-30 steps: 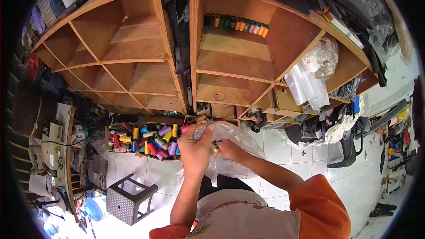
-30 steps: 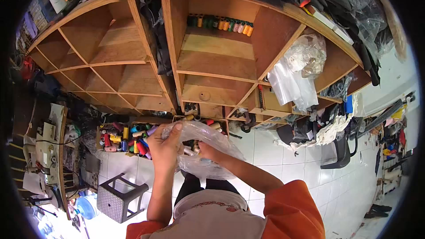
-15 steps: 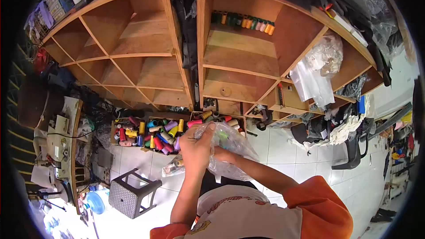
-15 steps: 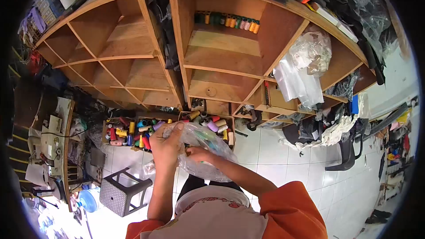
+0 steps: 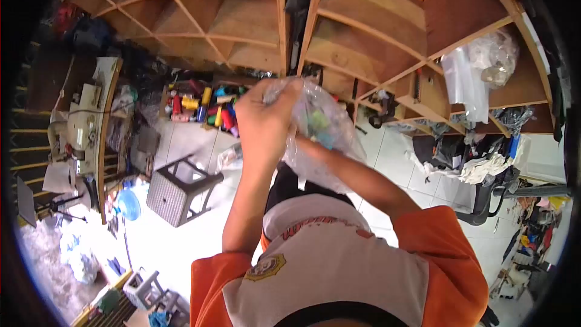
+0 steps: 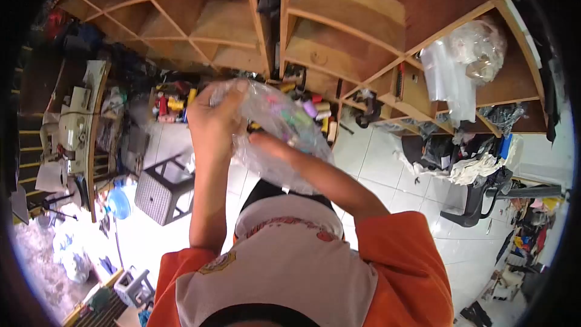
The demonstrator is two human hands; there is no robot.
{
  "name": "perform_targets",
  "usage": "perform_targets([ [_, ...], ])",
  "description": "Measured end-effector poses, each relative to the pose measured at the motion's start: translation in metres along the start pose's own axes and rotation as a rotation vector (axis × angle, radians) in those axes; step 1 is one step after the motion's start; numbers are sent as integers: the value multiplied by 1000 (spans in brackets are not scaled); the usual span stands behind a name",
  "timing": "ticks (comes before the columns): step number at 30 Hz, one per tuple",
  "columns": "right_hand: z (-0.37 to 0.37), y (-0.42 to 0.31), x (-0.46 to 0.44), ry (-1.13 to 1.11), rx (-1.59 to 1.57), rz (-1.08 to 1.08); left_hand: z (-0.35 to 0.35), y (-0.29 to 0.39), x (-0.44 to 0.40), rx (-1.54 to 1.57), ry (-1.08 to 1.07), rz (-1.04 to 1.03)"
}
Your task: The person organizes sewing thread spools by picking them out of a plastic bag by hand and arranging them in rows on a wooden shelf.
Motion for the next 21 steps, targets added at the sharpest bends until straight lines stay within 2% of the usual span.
perform_targets([
  [4, 1, -41, -2, -141, -32, 74, 10, -7, -6, 44, -13, -18],
  [7, 16, -89, 14, -247, -73, 13, 21, -8, -9, 29, -2, 1],
  [8, 37, -126, 31, -146, -135, -62, 23, -7, -10, 29, -4, 9],
  [10, 76, -185, 69, 68, -270, -202, 25, 4, -14, 69, 35, -129],
  [11, 85, -200, 77, 80, -391, -89, 25, 10, -14, 91, 51, -196],
  [12, 96, -213, 85, 92, -509, 27, 19, 0, -12, 131, -43, -30],
  [13, 110, -230, 92, 103, -620, 146, 14, 3, -10, 129, -68, -46],
  [16, 147, -255, 111, 250, -239, -20, -6, 8, -6, 65, -146, -97],
  [19, 167, -286, 112, 369, 148, 47, -27, 19, 1, -33, -291, -117],
  [21, 171, -293, 108, 393, 402, 71, -35, 16, -1, -96, -295, -117],
])
Point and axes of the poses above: each hand's wrist, its own x-axis away from the middle knuckle, its own z-axis out of the back of the hand, y = z × x, the point moved 10 cm from there along -x, towards the middle knuckle, and after that the axes turned 11 degrees about -x, right-handed, at the moved point
